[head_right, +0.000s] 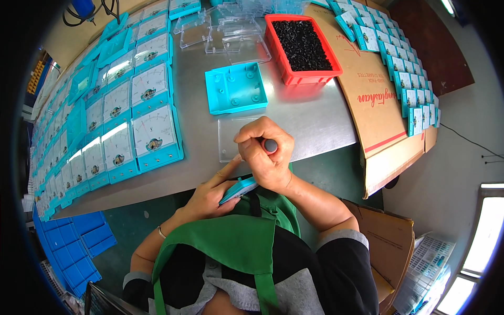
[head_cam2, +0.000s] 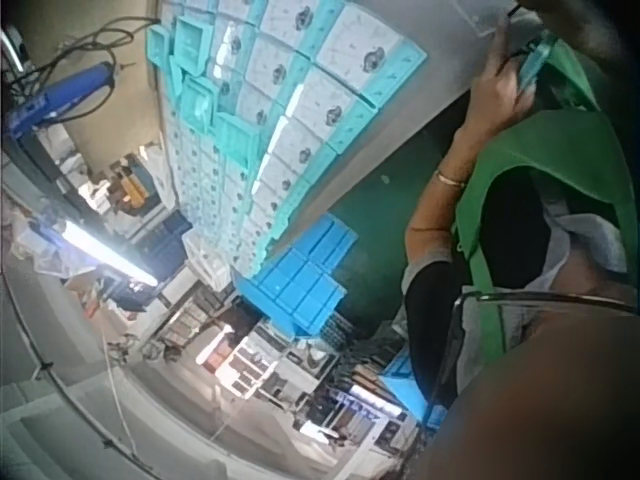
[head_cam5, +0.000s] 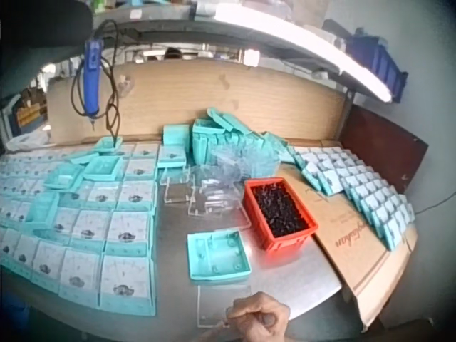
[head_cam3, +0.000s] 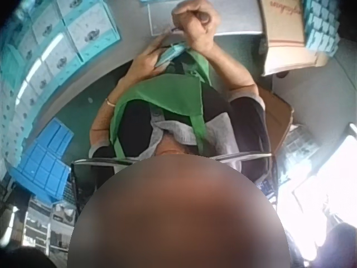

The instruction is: Assembling analog voltmeters by securing the meter face with a screwdriver and placing them into plastic casings.

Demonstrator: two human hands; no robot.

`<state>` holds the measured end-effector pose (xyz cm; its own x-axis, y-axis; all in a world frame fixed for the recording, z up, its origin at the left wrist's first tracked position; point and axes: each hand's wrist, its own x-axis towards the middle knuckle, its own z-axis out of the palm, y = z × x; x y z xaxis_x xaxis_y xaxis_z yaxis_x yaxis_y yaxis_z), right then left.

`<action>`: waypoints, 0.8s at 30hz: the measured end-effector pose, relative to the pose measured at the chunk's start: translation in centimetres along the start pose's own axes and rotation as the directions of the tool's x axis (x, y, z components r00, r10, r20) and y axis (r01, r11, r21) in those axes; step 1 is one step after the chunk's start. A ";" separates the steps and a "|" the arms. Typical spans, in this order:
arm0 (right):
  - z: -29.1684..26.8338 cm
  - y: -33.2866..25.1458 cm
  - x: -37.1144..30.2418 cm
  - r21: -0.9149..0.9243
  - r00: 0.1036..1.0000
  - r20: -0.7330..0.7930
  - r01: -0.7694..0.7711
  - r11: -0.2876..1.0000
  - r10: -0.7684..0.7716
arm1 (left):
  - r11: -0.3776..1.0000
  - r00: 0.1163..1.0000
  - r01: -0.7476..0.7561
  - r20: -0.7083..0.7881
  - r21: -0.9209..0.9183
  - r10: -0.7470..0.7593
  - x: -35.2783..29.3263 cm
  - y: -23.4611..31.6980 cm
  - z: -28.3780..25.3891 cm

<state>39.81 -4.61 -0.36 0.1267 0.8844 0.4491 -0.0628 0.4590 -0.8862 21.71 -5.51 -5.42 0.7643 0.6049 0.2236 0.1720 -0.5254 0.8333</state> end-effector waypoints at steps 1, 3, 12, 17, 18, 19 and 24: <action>0.0 0.1 -0.1 0.005 1.000 -0.005 -0.010 1.000 0.010 | 1.000 1.000 -0.005 0.001 0.002 0.005 -0.2 0.0 -0.2; 0.0 0.3 -0.1 -0.069 0.998 0.046 0.049 0.996 -0.045 | 0.994 0.996 0.086 0.040 -0.071 -0.083 -1.2 0.0 -0.7; 0.7 -0.2 -0.1 -0.125 0.998 -0.050 0.040 0.991 -0.046 | 0.832 0.855 0.258 -0.284 -0.491 -0.433 -3.5 2.7 -1.8; -0.1 -1.8 0.6 0.025 0.998 0.020 -0.052 0.998 0.052 | 0.647 0.804 0.147 -0.291 -0.748 -0.518 -1.6 3.3 -3.4; -0.6 -2.6 0.9 0.090 0.995 0.060 -0.086 0.992 0.081 | 0.637 0.810 0.126 -0.292 -0.760 -0.509 -1.4 3.3 -3.8; -1.8 -3.3 1.0 0.020 0.984 0.140 -0.110 0.994 0.107 | 0.629 0.817 0.139 -0.270 -0.765 -0.510 -1.4 3.3 -4.2; -5.2 -1.8 0.1 -0.753 0.875 0.431 0.214 0.622 0.222 | 0.480 0.832 0.169 -0.137 -0.861 -0.537 -0.7 3.6 -5.4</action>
<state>45.10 -5.79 0.65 -0.3298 0.9116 0.2454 0.7336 0.4111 -0.5411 18.41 -4.56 0.14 0.4584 0.8676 -0.1925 -0.3233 0.3645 0.8733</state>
